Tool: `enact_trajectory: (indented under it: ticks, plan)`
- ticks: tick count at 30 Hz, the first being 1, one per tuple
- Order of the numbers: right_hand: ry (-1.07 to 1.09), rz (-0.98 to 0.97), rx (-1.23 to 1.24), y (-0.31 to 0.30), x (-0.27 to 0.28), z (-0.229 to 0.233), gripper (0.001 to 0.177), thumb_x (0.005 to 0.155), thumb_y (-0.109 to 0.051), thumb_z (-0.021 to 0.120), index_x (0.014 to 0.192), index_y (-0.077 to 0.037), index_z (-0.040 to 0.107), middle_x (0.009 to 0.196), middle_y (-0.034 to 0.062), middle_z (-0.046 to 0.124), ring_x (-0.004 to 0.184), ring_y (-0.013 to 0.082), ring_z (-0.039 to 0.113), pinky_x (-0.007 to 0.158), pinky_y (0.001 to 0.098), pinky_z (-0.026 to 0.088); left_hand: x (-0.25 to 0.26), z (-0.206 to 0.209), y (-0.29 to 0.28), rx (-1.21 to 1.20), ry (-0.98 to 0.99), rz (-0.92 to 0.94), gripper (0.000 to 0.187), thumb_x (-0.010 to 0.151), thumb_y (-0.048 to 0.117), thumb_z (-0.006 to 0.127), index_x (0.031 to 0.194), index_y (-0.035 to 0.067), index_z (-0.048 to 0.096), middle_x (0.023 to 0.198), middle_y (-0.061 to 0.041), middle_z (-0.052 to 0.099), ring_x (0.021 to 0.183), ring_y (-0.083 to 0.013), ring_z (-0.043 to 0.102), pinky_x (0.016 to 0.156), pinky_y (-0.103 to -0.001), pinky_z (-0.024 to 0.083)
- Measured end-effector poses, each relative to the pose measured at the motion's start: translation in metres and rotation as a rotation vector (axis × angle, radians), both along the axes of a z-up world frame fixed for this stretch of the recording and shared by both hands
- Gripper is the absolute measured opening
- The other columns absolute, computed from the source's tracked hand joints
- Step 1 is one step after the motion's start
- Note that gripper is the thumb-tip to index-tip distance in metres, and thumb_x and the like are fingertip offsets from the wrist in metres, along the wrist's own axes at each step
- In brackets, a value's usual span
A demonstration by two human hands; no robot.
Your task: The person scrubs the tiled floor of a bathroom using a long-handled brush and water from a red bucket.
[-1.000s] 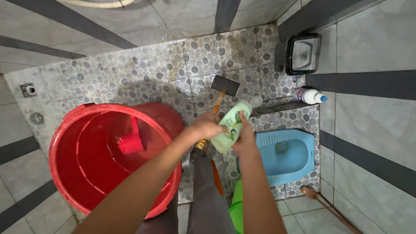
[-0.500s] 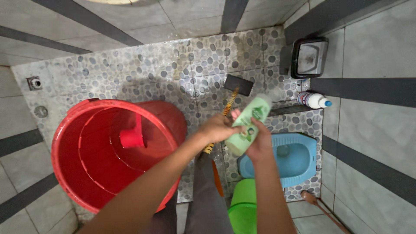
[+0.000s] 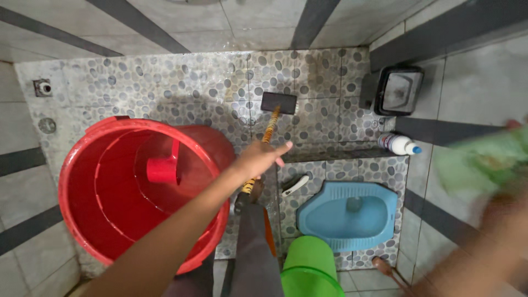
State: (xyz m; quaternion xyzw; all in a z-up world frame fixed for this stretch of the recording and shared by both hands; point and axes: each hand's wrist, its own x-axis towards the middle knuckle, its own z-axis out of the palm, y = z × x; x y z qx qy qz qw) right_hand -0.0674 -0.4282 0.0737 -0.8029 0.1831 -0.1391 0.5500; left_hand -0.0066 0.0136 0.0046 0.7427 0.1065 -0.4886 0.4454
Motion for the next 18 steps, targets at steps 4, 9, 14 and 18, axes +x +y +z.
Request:
enact_trajectory:
  ticks: [4,9,14,18]
  plan:
    - [0.497,-0.024,-0.322,0.081,0.026,-0.273,0.036,0.092,-0.018,0.060,0.118,0.005,0.053,0.107,0.0204,0.060,0.096,0.0333,0.061,0.080,0.0454,0.053,0.004,0.003,0.000,0.016,0.042,0.067,0.069,0.079,0.070,0.055,0.085,0.005,0.079,0.042,-0.004,0.041,0.037,-0.0182,0.051,0.043,-0.034,0.048]
    - [0.699,0.026,0.145,0.154,0.011,-0.351,0.034,0.080,-0.004,0.065,0.108,0.012,0.054,0.091,0.0238,0.063,0.077,0.0373,0.066,0.064,0.0467,0.058,0.011,0.006,0.009,0.059,0.040,0.014,0.072,0.076,0.072,0.050,0.085,0.007,0.081,0.042,-0.005,0.044,0.038,-0.0198,0.053,0.043,-0.035,0.048]
    - [0.689,-0.072,0.345,0.150,0.014,-0.240,0.069,0.077,0.003,0.066,0.132,0.010,0.024,0.103,0.0158,0.056,0.083,0.0313,0.065,0.064,0.0404,0.059,0.013,0.006,0.007,0.055,0.075,0.045,0.071,0.077,0.072,0.051,0.089,0.008,0.080,0.044,-0.004,0.040,0.043,-0.0174,0.056,0.048,-0.034,0.052]
    - [0.541,-0.037,0.381,0.166,0.028,-0.133,0.068,0.076,-0.002,0.057,0.141,-0.009,0.038,0.116,0.0175,0.057,0.092,0.0331,0.065,0.067,0.0396,0.052,0.012,0.007,0.004,0.043,0.073,0.059,0.070,0.077,0.071,0.051,0.090,0.008,0.080,0.042,-0.004,0.038,0.041,-0.0181,0.054,0.047,-0.033,0.052]
